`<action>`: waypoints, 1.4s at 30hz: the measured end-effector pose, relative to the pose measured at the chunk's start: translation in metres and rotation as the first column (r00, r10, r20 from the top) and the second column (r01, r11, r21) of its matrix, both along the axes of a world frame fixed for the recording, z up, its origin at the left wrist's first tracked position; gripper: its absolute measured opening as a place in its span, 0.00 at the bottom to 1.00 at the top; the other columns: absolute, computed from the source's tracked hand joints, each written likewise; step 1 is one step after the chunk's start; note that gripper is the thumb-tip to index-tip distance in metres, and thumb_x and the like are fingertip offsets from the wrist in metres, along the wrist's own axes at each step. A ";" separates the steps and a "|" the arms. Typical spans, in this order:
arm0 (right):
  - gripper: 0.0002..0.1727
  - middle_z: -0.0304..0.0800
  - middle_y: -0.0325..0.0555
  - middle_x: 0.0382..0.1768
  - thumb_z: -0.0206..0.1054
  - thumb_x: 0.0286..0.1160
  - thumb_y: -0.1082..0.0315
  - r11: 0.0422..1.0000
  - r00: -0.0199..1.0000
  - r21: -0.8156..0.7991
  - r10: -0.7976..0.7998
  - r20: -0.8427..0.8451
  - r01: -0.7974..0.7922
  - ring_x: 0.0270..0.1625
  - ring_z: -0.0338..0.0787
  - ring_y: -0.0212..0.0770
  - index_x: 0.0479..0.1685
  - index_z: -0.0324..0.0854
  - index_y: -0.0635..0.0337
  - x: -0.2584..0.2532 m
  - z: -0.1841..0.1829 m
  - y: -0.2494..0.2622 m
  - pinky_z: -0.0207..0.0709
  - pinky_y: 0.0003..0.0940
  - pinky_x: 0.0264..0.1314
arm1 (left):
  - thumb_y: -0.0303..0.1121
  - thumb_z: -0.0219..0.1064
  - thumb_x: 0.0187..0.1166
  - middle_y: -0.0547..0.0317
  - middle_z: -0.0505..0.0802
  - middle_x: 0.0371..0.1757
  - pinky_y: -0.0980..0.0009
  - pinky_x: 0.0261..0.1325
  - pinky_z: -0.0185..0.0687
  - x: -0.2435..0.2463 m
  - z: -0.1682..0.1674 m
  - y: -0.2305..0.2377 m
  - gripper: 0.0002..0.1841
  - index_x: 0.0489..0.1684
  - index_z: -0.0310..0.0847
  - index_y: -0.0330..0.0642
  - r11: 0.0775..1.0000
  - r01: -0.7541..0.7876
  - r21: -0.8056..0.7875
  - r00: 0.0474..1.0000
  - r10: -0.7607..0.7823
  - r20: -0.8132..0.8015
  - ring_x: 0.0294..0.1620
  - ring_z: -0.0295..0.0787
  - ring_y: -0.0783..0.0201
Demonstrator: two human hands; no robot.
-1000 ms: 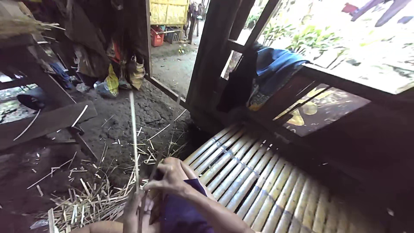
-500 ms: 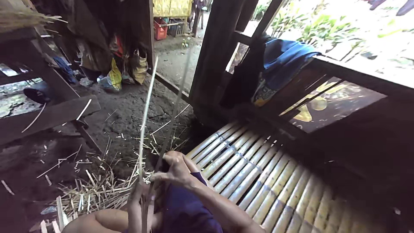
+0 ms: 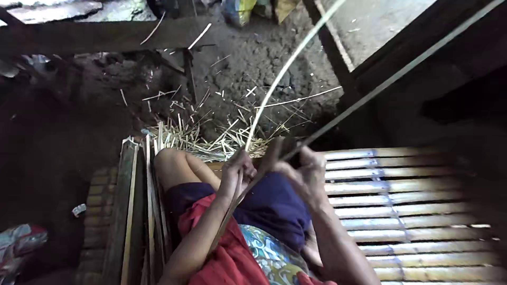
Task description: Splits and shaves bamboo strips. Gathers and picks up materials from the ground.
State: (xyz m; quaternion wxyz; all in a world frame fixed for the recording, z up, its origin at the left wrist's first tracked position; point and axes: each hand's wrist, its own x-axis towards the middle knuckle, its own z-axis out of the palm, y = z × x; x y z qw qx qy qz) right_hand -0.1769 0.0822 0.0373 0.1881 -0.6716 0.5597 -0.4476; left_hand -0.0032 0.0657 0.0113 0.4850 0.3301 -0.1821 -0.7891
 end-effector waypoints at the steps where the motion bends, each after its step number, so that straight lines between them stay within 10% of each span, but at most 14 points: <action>1: 0.32 0.90 0.40 0.35 0.74 0.66 0.34 0.997 0.997 0.024 0.069 0.019 -0.069 0.38 0.87 0.28 0.37 0.88 0.60 0.011 0.000 0.015 0.84 0.32 0.44 | 0.37 0.43 0.94 0.76 0.77 0.20 0.84 0.28 0.76 0.003 -0.004 -0.005 0.14 0.54 0.77 0.51 0.997 -0.055 0.059 0.998 0.054 0.020 0.18 0.74 0.80; 5: 0.32 0.92 0.42 0.24 0.69 0.73 0.35 0.973 0.974 0.058 0.219 0.050 -0.222 0.26 0.88 0.27 0.29 0.88 0.61 0.040 -0.013 0.047 0.81 0.27 0.31 | 0.40 0.44 0.95 0.78 0.75 0.20 0.86 0.26 0.74 0.012 -0.010 -0.016 0.11 0.58 0.73 0.56 0.964 -0.206 0.168 0.974 0.219 -0.062 0.16 0.71 0.81; 11: 0.28 0.88 0.38 0.29 0.71 0.73 0.40 0.995 0.998 0.087 0.047 -0.044 -0.043 0.30 0.86 0.23 0.40 0.87 0.61 0.014 -0.009 -0.013 0.79 0.24 0.34 | 0.34 0.49 0.91 0.73 0.86 0.33 0.83 0.33 0.76 0.023 -0.001 0.002 0.17 0.70 0.79 0.50 0.968 0.219 -0.122 0.974 -0.209 0.093 0.26 0.78 0.81; 16: 0.28 0.88 0.48 0.30 0.70 0.77 0.45 0.999 0.998 0.042 0.035 -0.060 -0.033 0.34 0.86 0.32 0.37 0.85 0.68 0.022 -0.001 -0.003 0.79 0.36 0.41 | 0.30 0.42 0.92 0.76 0.71 0.14 0.86 0.15 0.60 0.046 -0.020 -0.032 0.18 0.72 0.71 0.42 0.999 0.038 -0.021 0.991 -0.040 -0.127 0.10 0.62 0.81; 22: 0.16 0.79 0.11 0.23 0.67 0.77 0.40 0.967 0.969 0.216 0.086 0.232 -0.137 0.25 0.78 0.10 0.37 0.80 0.40 0.003 0.019 0.028 0.75 0.11 0.28 | 0.36 0.41 0.95 0.75 0.73 0.19 0.89 0.11 0.59 0.118 -0.044 -0.028 0.19 0.76 0.67 0.43 0.995 -0.097 -0.003 0.991 0.096 0.096 0.08 0.58 0.83; 26: 0.10 0.82 0.12 0.22 0.69 0.76 0.45 0.927 0.917 0.288 0.119 0.381 -0.240 0.21 0.79 0.14 0.39 0.82 0.36 -0.006 0.005 0.014 0.76 0.12 0.24 | 0.33 0.51 0.88 0.69 0.88 0.33 0.80 0.30 0.81 0.220 -0.038 0.088 0.20 0.75 0.74 0.42 0.949 0.274 0.159 0.731 -0.313 0.607 0.24 0.81 0.77; 29: 0.08 0.86 0.11 0.26 0.70 0.76 0.45 0.868 0.846 0.290 0.232 0.480 -0.402 0.24 0.82 0.13 0.40 0.86 0.32 0.007 -0.007 0.007 0.78 0.11 0.28 | 0.29 0.64 0.79 0.68 0.93 0.38 0.74 0.45 0.86 0.277 -0.025 0.215 0.11 0.54 0.87 0.39 0.751 0.317 0.580 0.555 -0.642 0.528 0.36 0.87 0.76; 32: 0.09 0.87 0.13 0.26 0.71 0.76 0.49 0.834 0.805 0.279 0.286 0.520 -0.476 0.26 0.83 0.12 0.36 0.89 0.41 0.030 -0.019 0.010 0.79 0.12 0.30 | 0.35 0.66 0.85 0.45 0.92 0.54 0.60 0.60 0.84 0.324 -0.008 0.324 0.17 0.62 0.84 0.31 0.552 0.344 0.759 0.389 -0.820 0.420 0.52 0.89 0.59; 34: 0.14 0.89 0.16 0.27 0.71 0.76 0.49 0.830 0.807 0.267 0.315 0.500 -0.490 0.28 0.84 0.11 0.36 0.89 0.49 0.045 -0.024 0.014 0.81 0.12 0.33 | 0.30 0.61 0.87 0.22 0.88 0.60 0.52 0.58 0.86 0.329 0.033 0.327 0.20 0.65 0.78 0.16 0.477 0.495 0.726 0.146 -0.869 0.472 0.58 0.89 0.39; 36: 0.19 0.88 0.21 0.25 0.71 0.76 0.48 0.830 0.815 0.260 0.336 0.471 -0.493 0.27 0.84 0.12 0.32 0.89 0.55 0.059 -0.029 0.019 0.81 0.12 0.33 | 0.24 0.59 0.88 0.32 0.75 0.82 0.51 0.85 0.59 0.267 0.084 0.251 0.23 0.81 0.69 0.27 0.107 0.094 0.990 -0.095 -0.989 0.116 0.84 0.69 0.40; 37: 0.20 0.88 0.23 0.24 0.70 0.76 0.47 0.828 0.820 0.262 0.348 0.453 -0.496 0.27 0.84 0.12 0.32 0.89 0.56 0.066 -0.031 0.022 0.80 0.12 0.33 | 0.24 0.59 0.87 0.30 0.73 0.83 0.47 0.87 0.56 0.259 0.089 0.234 0.24 0.82 0.68 0.27 0.140 0.011 0.990 -0.191 -0.972 0.139 0.85 0.66 0.37; 40: 0.22 0.89 0.28 0.23 0.70 0.76 0.46 0.827 0.843 0.283 0.359 0.400 -0.486 0.27 0.84 0.13 0.30 0.89 0.58 0.091 -0.039 0.032 0.80 0.14 0.32 | 0.28 0.63 0.84 0.26 0.78 0.77 0.35 0.82 0.64 0.277 0.051 0.217 0.23 0.77 0.75 0.28 0.673 0.074 0.736 -0.419 -0.648 0.635 0.79 0.72 0.27; 42: 0.21 0.90 0.31 0.23 0.71 0.76 0.50 0.807 0.832 0.302 0.368 0.415 -0.508 0.26 0.86 0.16 0.30 0.90 0.60 0.107 -0.045 0.041 0.82 0.17 0.31 | 0.32 0.61 0.87 0.35 0.81 0.77 0.44 0.79 0.72 0.252 0.040 0.182 0.23 0.78 0.76 0.33 0.893 0.252 0.373 -0.299 -0.294 0.908 0.78 0.79 0.38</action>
